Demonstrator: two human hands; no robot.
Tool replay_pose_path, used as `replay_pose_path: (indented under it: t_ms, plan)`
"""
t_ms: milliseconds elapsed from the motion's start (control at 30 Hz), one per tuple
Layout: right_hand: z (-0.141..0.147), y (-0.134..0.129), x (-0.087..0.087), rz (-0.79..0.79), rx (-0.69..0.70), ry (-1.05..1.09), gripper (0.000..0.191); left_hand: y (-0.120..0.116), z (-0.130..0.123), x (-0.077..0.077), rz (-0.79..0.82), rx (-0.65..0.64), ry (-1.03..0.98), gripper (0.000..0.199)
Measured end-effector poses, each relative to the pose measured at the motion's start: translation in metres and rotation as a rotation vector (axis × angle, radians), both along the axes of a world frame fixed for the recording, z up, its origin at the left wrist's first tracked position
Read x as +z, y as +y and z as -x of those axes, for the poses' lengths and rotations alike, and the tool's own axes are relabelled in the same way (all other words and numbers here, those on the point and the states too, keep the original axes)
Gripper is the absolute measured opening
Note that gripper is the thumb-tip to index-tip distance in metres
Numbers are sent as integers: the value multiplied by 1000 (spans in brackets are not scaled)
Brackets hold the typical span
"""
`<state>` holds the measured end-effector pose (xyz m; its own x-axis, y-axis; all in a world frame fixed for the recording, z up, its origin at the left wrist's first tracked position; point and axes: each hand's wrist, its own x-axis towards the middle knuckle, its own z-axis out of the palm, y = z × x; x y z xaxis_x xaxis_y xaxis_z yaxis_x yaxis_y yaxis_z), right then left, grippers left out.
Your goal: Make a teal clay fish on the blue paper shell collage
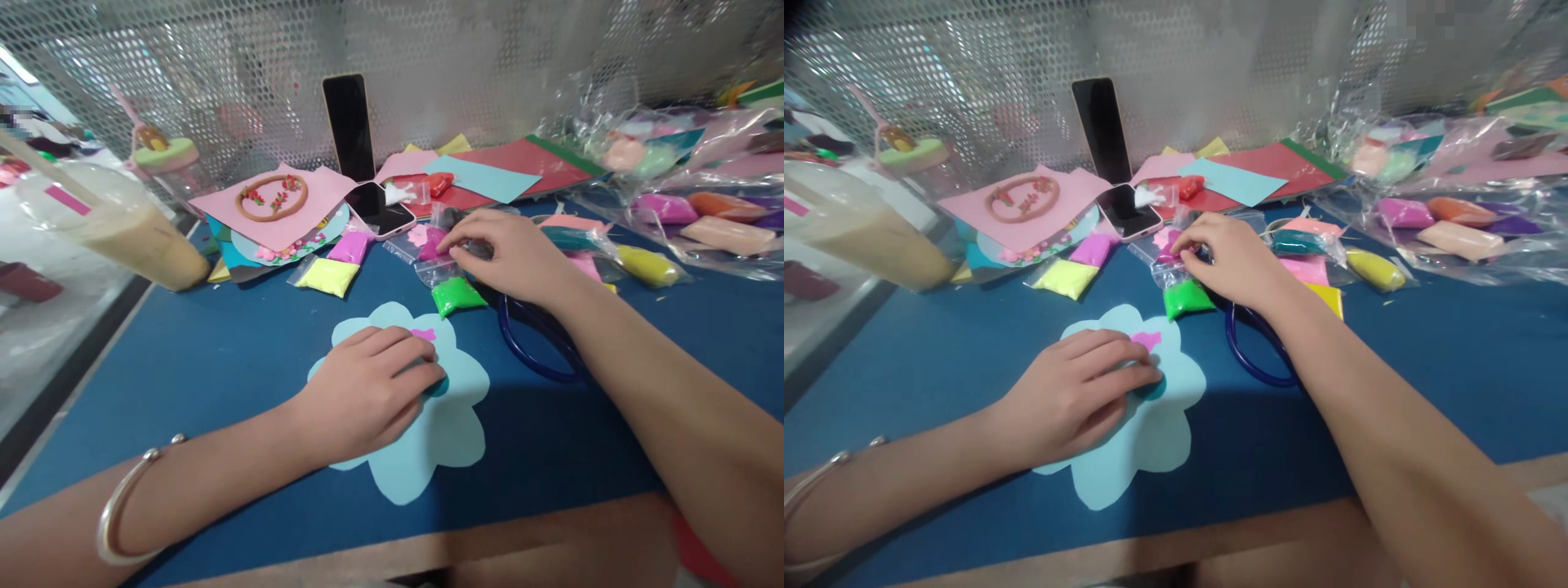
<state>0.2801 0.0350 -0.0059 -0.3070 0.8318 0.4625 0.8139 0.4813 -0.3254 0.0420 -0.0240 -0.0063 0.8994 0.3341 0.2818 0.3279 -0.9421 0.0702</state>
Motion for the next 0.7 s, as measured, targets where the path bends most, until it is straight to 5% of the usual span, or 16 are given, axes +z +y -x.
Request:
replay_pose_path:
  t_ms: [467, 700]
  plan:
    - [-1, 2, -4, -9, 9, 31, 18, 0, 1, -1, 53, 15, -38, 27]
    - [-1, 11, 1, -26, -81, 22, 22, 7, 3, 1, 263, 102, -265, 30]
